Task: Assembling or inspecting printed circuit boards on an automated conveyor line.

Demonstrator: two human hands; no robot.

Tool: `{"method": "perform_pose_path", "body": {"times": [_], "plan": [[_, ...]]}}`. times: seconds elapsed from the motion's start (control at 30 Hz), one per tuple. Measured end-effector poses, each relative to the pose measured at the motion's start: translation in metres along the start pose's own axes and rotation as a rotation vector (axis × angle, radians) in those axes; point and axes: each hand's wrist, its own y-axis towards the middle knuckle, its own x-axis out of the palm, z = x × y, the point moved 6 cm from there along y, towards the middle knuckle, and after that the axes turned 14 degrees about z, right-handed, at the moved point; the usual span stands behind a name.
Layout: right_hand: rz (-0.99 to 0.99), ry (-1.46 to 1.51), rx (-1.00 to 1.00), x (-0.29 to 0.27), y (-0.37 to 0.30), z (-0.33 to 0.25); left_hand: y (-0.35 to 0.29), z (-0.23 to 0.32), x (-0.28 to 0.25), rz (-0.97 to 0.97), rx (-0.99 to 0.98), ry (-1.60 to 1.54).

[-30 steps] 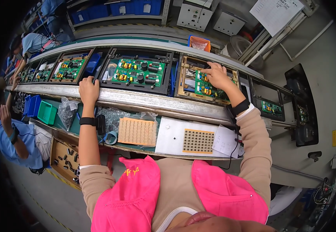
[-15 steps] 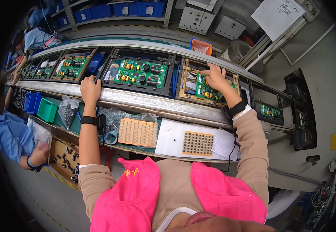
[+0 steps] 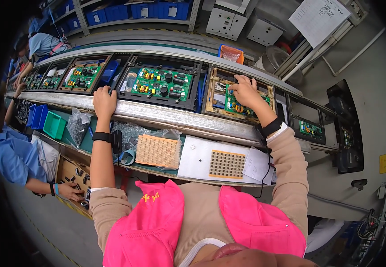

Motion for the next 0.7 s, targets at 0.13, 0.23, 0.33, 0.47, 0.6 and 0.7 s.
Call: {"method": "perform_pose_path", "body": {"times": [0.13, 0.23, 0.33, 0.47, 0.6, 0.7], "plan": [[0.012, 0.117, 0.069, -0.01, 0.001, 0.004, -0.001, 0.0, -0.001, -0.005, -0.007, -0.004], [-0.013, 0.157, 0.047, -0.02, -0.006, 0.001, -0.002, -0.001, 0.0, -0.019, -0.015, -0.005], [-0.059, 0.116, -0.061, -0.027, -0.025, -0.013, -0.001, -0.001, 0.001, -0.011, -0.013, -0.01], [0.003, 0.13, -0.092, -0.028, -0.038, -0.024, -0.001, -0.003, 0.001, -0.017, -0.012, -0.001], [0.045, 0.104, -0.201, -0.025, -0.041, -0.029, -0.001, -0.003, 0.003, -0.015, -0.008, 0.001], [0.078, 0.132, -0.201, -0.029, -0.041, -0.031, -0.001, -0.002, 0.004, -0.009, 0.008, -0.008]]}}
